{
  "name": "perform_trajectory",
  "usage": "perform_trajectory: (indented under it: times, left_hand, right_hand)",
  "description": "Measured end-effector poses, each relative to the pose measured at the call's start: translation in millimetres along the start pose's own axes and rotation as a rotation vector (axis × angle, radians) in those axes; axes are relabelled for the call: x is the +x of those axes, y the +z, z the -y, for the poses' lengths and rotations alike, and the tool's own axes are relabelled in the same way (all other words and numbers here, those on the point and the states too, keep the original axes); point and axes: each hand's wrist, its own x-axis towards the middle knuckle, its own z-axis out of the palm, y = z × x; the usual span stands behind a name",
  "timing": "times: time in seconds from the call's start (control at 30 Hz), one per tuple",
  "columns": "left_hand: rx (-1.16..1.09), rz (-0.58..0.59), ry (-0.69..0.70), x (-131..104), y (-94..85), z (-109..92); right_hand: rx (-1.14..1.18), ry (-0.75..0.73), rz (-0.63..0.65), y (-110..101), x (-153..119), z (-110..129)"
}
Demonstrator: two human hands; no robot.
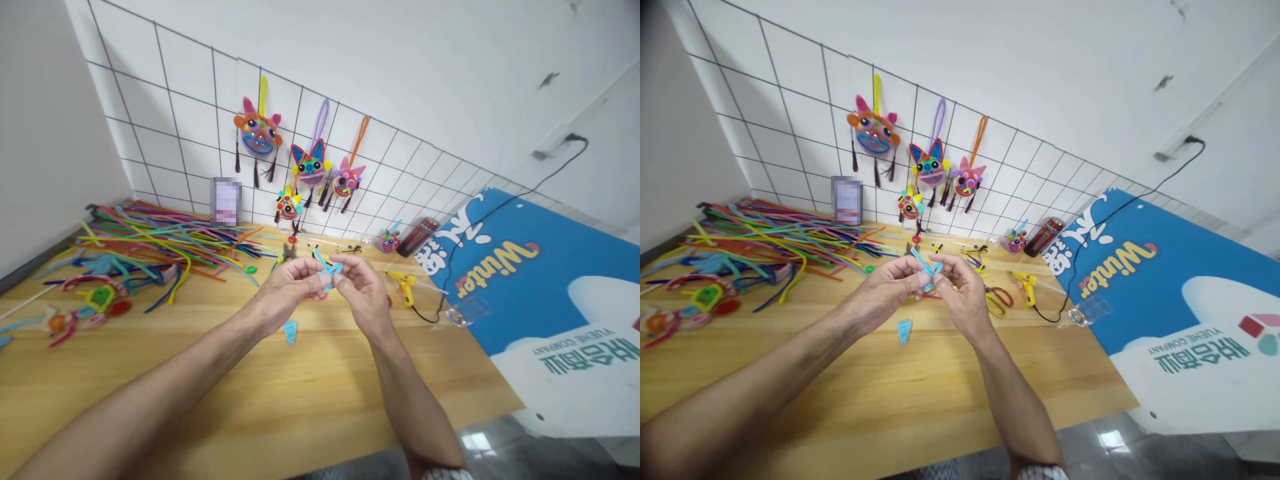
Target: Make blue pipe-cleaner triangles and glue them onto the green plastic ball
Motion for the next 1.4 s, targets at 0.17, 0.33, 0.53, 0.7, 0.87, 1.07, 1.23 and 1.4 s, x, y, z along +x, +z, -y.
perform_trajectory:
  times: [0.17, 0.33, 0.53, 0.7, 0.87, 1.07, 1.23, 1.4]
  left_hand:
    - [0.096, 0.017, 0.014, 0, -1.5, -3]
    - [0.32, 0.04, 0.012, 1, -4.5, -1]
    - [0.441, 0.084, 0.063, 8, -13.1, 12]
    - [0.457, 0.049, 0.079, 13, -17.4, 10]
    - [0.454, 0.053, 0.058, 14, -18.8, 9]
    - [0.46, 0.053, 0.061, 14, -18.9, 10]
    - [0.472, 0.041, 0.069, 17, -23.2, 12]
    - [0.476, -0.011, 0.082, 25, -32.6, 16]
  right_hand:
    - [-0.085, 0.027, 0.065, -4, 0, -2]
    - [-0.232, -0.059, 0.091, -9, 3, -2]
    - [-0.408, -0.109, 0.087, -5, 3, -6]
    - [-0.326, -0.085, -0.029, -2, 0, -10]
    - [-0.386, -0.153, -0.114, -2, -1, -9]
    - [-0.394, -0.178, -0.126, 0, 0, -12]
    - [-0.384, -0.184, -0.139, 1, -2, -15]
    - [-0.396, -0.204, -0.113, 4, -5, -10]
